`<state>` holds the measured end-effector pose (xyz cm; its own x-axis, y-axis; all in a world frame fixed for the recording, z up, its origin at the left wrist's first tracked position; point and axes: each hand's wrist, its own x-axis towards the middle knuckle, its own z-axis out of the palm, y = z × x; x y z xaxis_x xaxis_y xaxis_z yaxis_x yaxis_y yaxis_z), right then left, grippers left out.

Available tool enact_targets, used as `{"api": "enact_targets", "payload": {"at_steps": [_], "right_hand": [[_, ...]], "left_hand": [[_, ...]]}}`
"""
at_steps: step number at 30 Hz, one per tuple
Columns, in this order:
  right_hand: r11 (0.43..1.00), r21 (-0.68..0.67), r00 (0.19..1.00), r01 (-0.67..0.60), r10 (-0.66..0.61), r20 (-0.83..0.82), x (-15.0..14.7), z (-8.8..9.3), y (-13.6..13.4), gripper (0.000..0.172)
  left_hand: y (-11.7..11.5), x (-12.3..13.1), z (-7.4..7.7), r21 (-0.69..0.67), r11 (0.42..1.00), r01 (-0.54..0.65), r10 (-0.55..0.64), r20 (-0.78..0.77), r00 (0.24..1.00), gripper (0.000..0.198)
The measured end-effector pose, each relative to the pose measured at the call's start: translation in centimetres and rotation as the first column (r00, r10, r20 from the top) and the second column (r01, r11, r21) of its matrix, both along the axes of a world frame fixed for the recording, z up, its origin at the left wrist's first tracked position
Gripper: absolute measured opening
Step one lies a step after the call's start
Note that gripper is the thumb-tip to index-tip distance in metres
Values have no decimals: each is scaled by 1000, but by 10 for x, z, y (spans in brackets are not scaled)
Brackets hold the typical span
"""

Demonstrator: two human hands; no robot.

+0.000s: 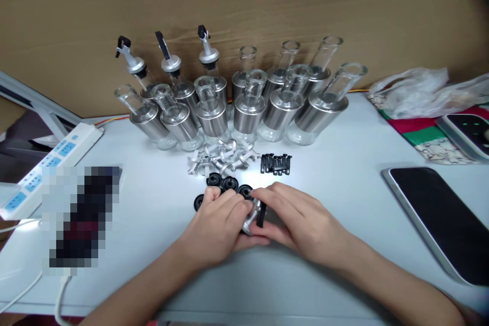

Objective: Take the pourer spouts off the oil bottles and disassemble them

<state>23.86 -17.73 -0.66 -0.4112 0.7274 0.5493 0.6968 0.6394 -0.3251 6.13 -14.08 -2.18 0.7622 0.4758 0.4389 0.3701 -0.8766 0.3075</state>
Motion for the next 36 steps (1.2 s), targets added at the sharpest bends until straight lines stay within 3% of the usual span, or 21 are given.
{"api": "enact_targets", "payload": {"at_steps": [11, 14, 17, 20, 24, 28, 31, 36], "right_hand": [[996, 91, 989, -17, 3, 150, 0, -5, 4, 42], [999, -13, 999, 30, -30, -13, 2, -2, 2, 40], [981, -150, 970, 123, -151, -190, 9, 5, 1, 34], [950, -203, 953, 236, -268, -145, 26, 9, 9, 26], [859, -356, 923, 369, -383, 33, 59, 5, 27, 14], [695, -492, 849, 525, -466, 248, 84, -6, 33, 6], [591, -455, 745, 665, -490, 453, 90, -13, 29, 9], [517, -316, 581, 796, -503, 639, 85, -11, 26, 25]], "left_hand": [[-3, -1, 3, -82, 996, 25, -22, 32, 999, 40], [-4, -2, 3, -117, 991, 63, -63, 10, 998, 38], [-2, -4, 3, -126, 987, 99, -100, -5, 995, 35], [2, -8, 4, -117, 992, 49, -47, 23, 999, 37], [4, -9, 6, -67, 998, -5, 10, 82, 997, 37], [3, -8, 7, -50, 999, -4, 10, 107, 994, 36], [3, -9, 7, -55, 998, -4, 9, 100, 995, 34], [4, -10, 7, -61, 998, -1, 7, 90, 996, 32]]}}
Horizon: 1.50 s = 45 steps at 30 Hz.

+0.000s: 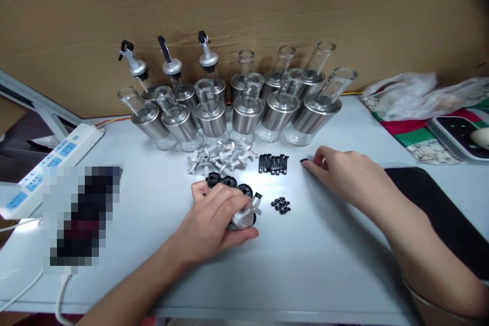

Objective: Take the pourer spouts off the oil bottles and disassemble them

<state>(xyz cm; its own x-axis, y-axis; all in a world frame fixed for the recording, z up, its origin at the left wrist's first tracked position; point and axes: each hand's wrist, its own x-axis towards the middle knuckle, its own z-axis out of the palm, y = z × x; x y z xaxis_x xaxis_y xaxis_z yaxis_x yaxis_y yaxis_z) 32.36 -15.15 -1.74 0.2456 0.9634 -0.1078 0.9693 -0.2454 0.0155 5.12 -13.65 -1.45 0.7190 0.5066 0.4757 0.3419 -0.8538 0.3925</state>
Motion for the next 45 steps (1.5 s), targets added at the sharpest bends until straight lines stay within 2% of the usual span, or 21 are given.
{"api": "enact_targets", "payload": {"at_steps": [4, 9, 15, 18, 22, 24, 27, 29, 31, 33, 35, 38, 41, 45], "right_hand": [[999, -8, 999, -36, 35, -38, -5, 5, 1, 30], [999, -47, 998, -2, -1, -68, -5, 5, 2, 27], [999, -5, 992, -50, 49, -117, -9, 1, 2, 27], [998, 18, 975, -66, 68, -209, -13, 1, 2, 26], [997, 34, 903, -75, 83, -422, -16, 8, 3, 20], [996, 23, 879, -91, 92, -467, -14, 13, 3, 15], [996, -13, 872, -92, 74, -485, 2, 23, -3, 15], [1000, -2, 891, -28, 24, -454, 22, 29, -15, 19], [989, 97, 950, 108, -74, -302, 46, 29, -32, 32], [976, 161, 985, 149, -133, -106, 65, 21, -52, 45], [966, 137, 975, 220, -216, -48, 76, 10, -69, 56], [918, 67, 918, 391, -383, -99, 74, -5, -83, 64], [849, 50, 850, 526, -521, -80, 62, -8, -82, 67], [832, 89, 837, 548, -546, -46, 55, -6, -76, 61]], "left_hand": [[0, 0, 1, 6, 1000, -5, 5, 2, 1000, 32], [-1, 0, 2, 12, 1000, -11, 11, 5, 1000, 32], [0, -1, 4, 16, 1000, -13, 13, 1, 1000, 32], [0, -1, 3, 11, 1000, -17, 17, 2, 1000, 31], [1, -1, 2, 16, 1000, -18, 18, 8, 1000, 29], [1, -1, 2, 20, 1000, -24, 24, 11, 1000, 27], [1, -1, 3, 24, 999, -27, 27, 15, 1000, 25], [1, -2, 4, 25, 999, -21, 21, 19, 1000, 24], [1, -2, 4, 26, 1000, -18, 17, 20, 1000, 24], [1, -2, 4, 24, 1000, -18, 17, 16, 1000, 24], [1, -2, 3, 21, 1000, -20, 20, 12, 1000, 23], [2, -2, 1, 20, 999, -30, 30, 7, 1000, 22], [3, -2, -2, 19, 999, -43, 43, -1, 999, 24], [3, -2, -1, 43, 998, -38, 38, 13, 999, 24]]}}
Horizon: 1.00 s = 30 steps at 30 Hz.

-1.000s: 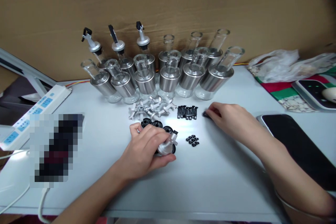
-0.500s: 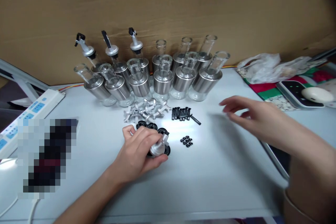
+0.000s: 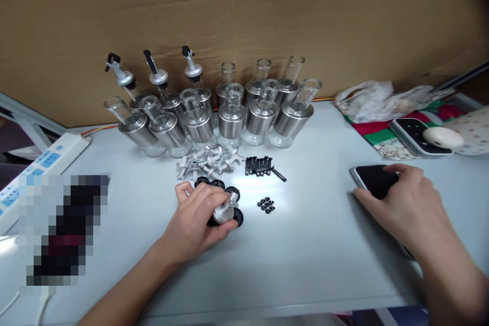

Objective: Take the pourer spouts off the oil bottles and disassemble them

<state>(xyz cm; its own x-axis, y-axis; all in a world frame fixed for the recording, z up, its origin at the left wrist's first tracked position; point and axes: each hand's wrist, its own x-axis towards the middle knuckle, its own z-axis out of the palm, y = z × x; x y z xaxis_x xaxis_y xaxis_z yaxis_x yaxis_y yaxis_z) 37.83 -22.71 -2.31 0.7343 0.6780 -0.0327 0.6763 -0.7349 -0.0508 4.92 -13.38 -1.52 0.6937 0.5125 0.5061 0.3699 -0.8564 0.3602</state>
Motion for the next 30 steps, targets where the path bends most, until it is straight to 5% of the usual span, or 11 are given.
{"api": "enact_targets", "payload": {"at_steps": [12, 15, 17, 19, 22, 25, 27, 30], "right_hand": [[989, -23, 988, -148, 148, 44, -3, 0, 4, 55], [967, 118, 971, -225, 213, 105, -16, 11, 11, 57], [893, 266, 931, -363, 360, 64, -35, 22, 18, 49], [773, 397, 808, -495, 577, -117, -58, 32, 28, 33], [417, 516, 401, -748, 904, -150, -93, 40, 46, 20], [176, 550, 155, -817, 984, -86, -116, 38, 60, 16], [109, 574, 110, -812, 993, -33, -123, 31, 64, 13], [105, 636, 148, -764, 989, 14, -123, 20, 61, 10]], "left_hand": [[-2, 2, 4, 33, 999, -7, 6, 39, 999, 24], [-1, 2, 4, 34, 999, -23, 23, 12, 1000, 25], [0, 3, 3, 42, 999, -32, 33, -11, 999, 25], [0, 4, 2, 54, 997, -49, 51, -28, 998, 26], [1, 4, -1, 67, 994, -89, 93, -55, 994, 27], [1, 3, -6, 50, 992, -114, 117, -64, 991, 29], [1, 2, -9, 35, 991, -126, 127, -36, 991, 29], [1, 2, -10, 25, 992, -120, 120, 0, 993, 24]]}}
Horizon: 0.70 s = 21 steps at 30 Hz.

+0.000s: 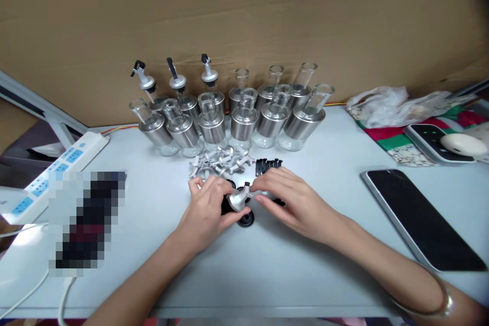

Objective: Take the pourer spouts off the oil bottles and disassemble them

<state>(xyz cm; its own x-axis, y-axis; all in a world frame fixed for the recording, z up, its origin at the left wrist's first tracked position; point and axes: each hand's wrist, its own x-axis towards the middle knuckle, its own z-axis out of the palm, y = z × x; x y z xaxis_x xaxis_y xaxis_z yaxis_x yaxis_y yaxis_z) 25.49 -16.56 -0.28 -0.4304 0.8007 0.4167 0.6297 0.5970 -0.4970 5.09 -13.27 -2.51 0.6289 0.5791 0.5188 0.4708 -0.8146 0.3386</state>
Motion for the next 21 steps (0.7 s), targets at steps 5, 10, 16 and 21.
{"api": "enact_targets", "payload": {"at_steps": [5, 10, 16, 21], "right_hand": [[998, 6, 995, 58, -57, -88, 4, -8, -5, 15], [999, 9, 998, -40, 40, -46, 7, -6, -4, 20], [992, -80, 995, -99, 98, -26, 9, -3, -6, 30], [973, -232, 998, 13, -29, -63, 15, 1, -2, 34]], "left_hand": [[-1, 2, 7, -12, 999, 43, -44, -40, 998, 18], [-2, 3, 14, -27, 995, 98, -100, -111, 989, 23], [-2, 3, 14, 82, 989, 125, -111, -149, 983, 23], [1, 0, 12, 115, 993, 18, -7, -95, 995, 19]]}}
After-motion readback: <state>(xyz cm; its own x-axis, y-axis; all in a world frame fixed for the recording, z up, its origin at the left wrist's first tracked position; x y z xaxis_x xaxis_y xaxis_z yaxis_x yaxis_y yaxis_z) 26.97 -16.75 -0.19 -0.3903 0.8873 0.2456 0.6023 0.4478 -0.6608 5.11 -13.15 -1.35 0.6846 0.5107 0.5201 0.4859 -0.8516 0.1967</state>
